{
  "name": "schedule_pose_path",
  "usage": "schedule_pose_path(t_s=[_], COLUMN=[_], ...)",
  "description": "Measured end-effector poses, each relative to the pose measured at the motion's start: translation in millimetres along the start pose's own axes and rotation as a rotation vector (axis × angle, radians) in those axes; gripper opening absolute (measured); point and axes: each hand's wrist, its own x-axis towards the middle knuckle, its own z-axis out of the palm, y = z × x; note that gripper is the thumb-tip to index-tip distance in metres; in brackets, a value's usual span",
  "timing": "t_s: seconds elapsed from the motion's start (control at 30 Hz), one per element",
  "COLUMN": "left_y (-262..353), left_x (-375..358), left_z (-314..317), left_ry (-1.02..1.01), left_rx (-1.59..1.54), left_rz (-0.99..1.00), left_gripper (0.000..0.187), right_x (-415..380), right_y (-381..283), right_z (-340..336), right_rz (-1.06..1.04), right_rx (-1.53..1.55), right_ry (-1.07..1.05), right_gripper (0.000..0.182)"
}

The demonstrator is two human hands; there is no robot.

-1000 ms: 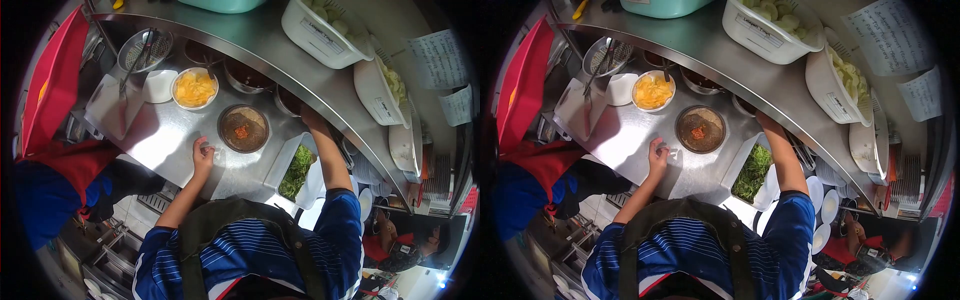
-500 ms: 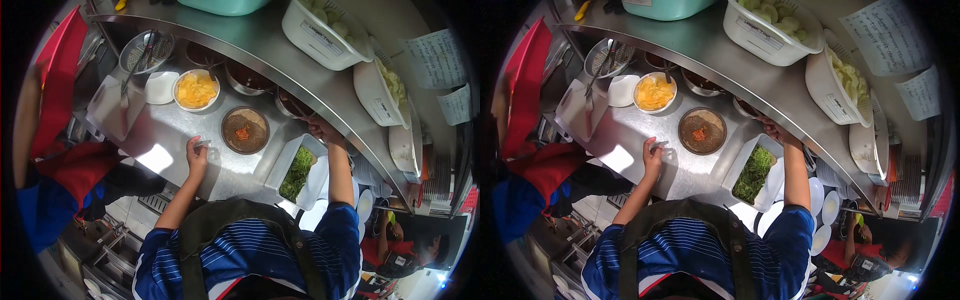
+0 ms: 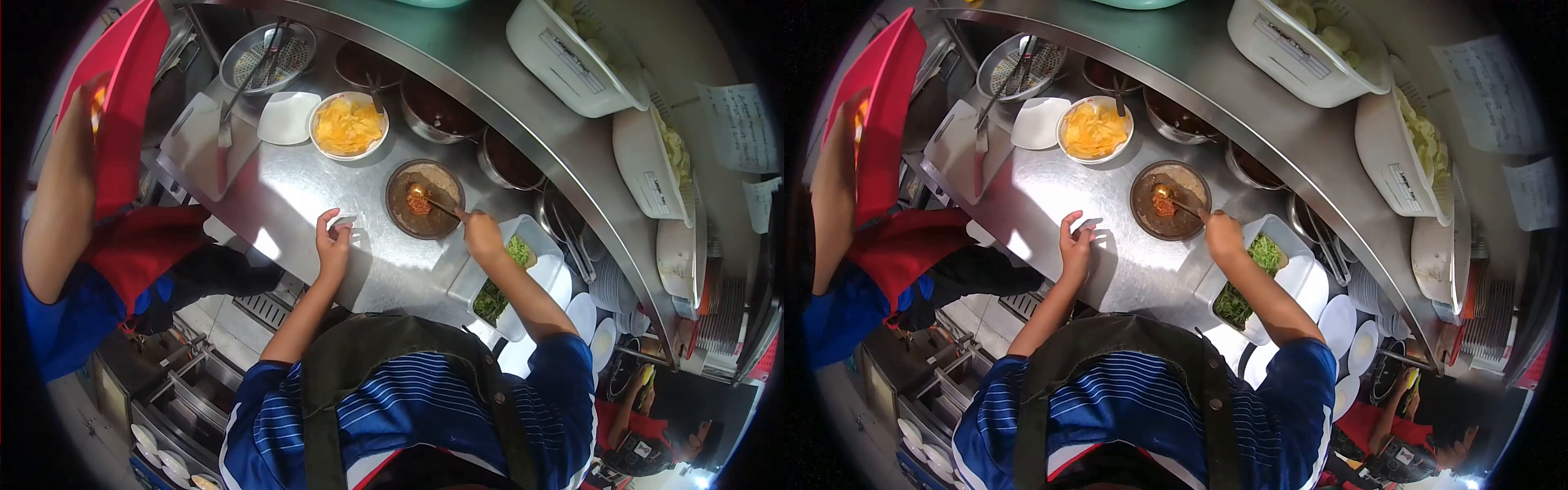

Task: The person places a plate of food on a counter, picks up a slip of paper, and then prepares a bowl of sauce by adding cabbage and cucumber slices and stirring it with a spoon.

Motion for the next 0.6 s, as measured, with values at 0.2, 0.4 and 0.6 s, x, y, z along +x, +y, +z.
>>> schedule_pose_path(t_s=[0.2, 0.4, 0.6], left_y=[-5.3, -5.7, -6.6], left_x=[-1.8, -1.6, -7.2], left_z=[-9.3, 1.2, -1.2], left_ry=[0.033, 0.042, -0.017], left_rx=[-0.021, 0.01, 0.104], left_rz=[-0.014, 0.038, 0.049], left_gripper=[0.033, 0.035, 0.037], right_x=[-6.1, -5.4, -5.8], right_y=[5.4, 16.0, 55.6], right_z=[1.2, -9.0, -59.1], right_rz=[-0.001, -0.026, 0.224], right_rx=[-0.025, -0.022, 0.376], right_ry=[0.093, 0.083, 0.206], right_gripper=[0.039, 0.039, 0.038])
